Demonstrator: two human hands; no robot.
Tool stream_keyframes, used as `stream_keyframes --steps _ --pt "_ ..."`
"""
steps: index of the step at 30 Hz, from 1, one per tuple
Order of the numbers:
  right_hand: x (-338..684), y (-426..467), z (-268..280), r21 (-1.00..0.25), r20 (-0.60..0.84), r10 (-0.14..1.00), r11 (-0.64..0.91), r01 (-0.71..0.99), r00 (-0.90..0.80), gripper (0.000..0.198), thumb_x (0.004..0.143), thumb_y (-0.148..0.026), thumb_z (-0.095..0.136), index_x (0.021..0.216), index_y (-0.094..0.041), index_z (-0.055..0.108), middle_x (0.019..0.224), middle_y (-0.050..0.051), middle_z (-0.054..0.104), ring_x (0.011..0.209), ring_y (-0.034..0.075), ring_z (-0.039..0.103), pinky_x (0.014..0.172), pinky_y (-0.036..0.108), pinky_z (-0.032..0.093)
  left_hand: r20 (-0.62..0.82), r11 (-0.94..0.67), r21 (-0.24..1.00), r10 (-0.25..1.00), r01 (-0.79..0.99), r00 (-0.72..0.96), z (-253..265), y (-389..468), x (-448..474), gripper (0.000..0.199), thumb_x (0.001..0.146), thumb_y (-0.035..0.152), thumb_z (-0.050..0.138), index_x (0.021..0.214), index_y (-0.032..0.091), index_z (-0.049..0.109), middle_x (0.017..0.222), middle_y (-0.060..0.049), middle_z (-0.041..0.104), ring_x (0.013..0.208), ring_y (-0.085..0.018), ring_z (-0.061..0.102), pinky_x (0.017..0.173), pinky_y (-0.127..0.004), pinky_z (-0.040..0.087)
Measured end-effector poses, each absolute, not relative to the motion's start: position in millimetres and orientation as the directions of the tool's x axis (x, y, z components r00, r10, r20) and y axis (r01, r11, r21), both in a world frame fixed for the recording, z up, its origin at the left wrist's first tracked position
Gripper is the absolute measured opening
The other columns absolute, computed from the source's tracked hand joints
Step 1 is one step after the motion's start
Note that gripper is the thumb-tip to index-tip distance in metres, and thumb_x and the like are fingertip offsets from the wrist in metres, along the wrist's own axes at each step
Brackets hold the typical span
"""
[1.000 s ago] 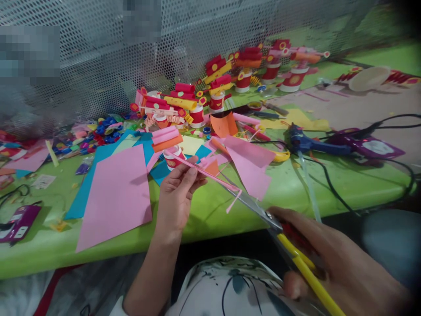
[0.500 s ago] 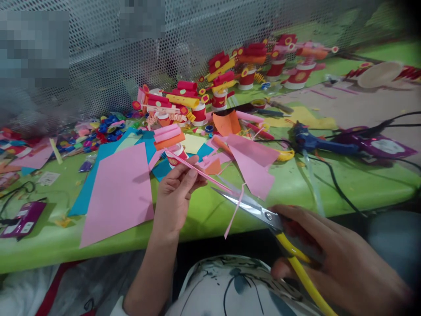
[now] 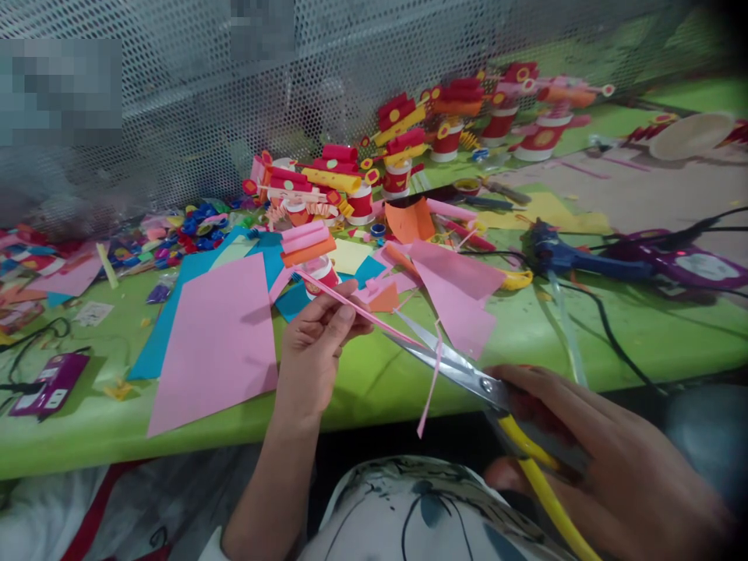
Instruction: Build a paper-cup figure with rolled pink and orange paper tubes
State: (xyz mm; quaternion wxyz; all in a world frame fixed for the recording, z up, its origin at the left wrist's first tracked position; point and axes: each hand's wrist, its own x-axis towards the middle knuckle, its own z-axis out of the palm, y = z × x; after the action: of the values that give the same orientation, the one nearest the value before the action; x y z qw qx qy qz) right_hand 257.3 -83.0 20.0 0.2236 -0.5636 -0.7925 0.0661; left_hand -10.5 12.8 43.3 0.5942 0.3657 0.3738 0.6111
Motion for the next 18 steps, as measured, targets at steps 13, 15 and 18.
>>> stream_keyframes --steps 13,15,18 --pt "261.9 -83.1 10.3 -0.256 0.343 0.901 0.363 0.896 -0.267 0.062 0.082 -0.054 0.072 0.137 -0.035 0.049 0.109 0.006 0.072 0.078 0.030 0.074 0.072 0.042 0.062 -0.008 -0.006 0.889 1.000 -0.458 -0.029 41.9 14.3 -11.3 0.027 0.078 0.029 0.084 0.104 0.022 0.081 0.087 -0.002 0.076 0.075 -0.011 0.071 0.075 -0.021 0.061" --pt "262.2 -82.6 10.1 -0.259 0.346 0.899 0.367 0.893 -0.269 0.059 0.084 -0.053 0.070 0.136 -0.036 0.050 0.110 0.006 0.072 0.074 0.028 0.073 0.070 0.041 0.061 -0.015 -0.001 0.887 0.999 -0.462 -0.030 41.6 14.4 -11.3 0.028 0.077 0.029 0.085 0.104 0.022 0.081 0.088 -0.002 0.076 0.076 -0.011 0.071 0.075 -0.021 0.061" --pt "263.3 -82.6 9.6 -0.254 0.363 0.890 0.379 0.890 -0.276 0.058 0.085 -0.054 0.069 0.137 -0.036 0.051 0.108 0.006 0.072 0.075 0.028 0.073 0.071 0.040 0.061 -0.016 -0.001 0.888 0.999 -0.460 -0.033 40.6 14.4 -11.9 0.028 0.078 0.029 0.085 0.105 0.022 0.081 0.089 -0.002 0.077 0.077 -0.011 0.071 0.076 -0.022 0.061"
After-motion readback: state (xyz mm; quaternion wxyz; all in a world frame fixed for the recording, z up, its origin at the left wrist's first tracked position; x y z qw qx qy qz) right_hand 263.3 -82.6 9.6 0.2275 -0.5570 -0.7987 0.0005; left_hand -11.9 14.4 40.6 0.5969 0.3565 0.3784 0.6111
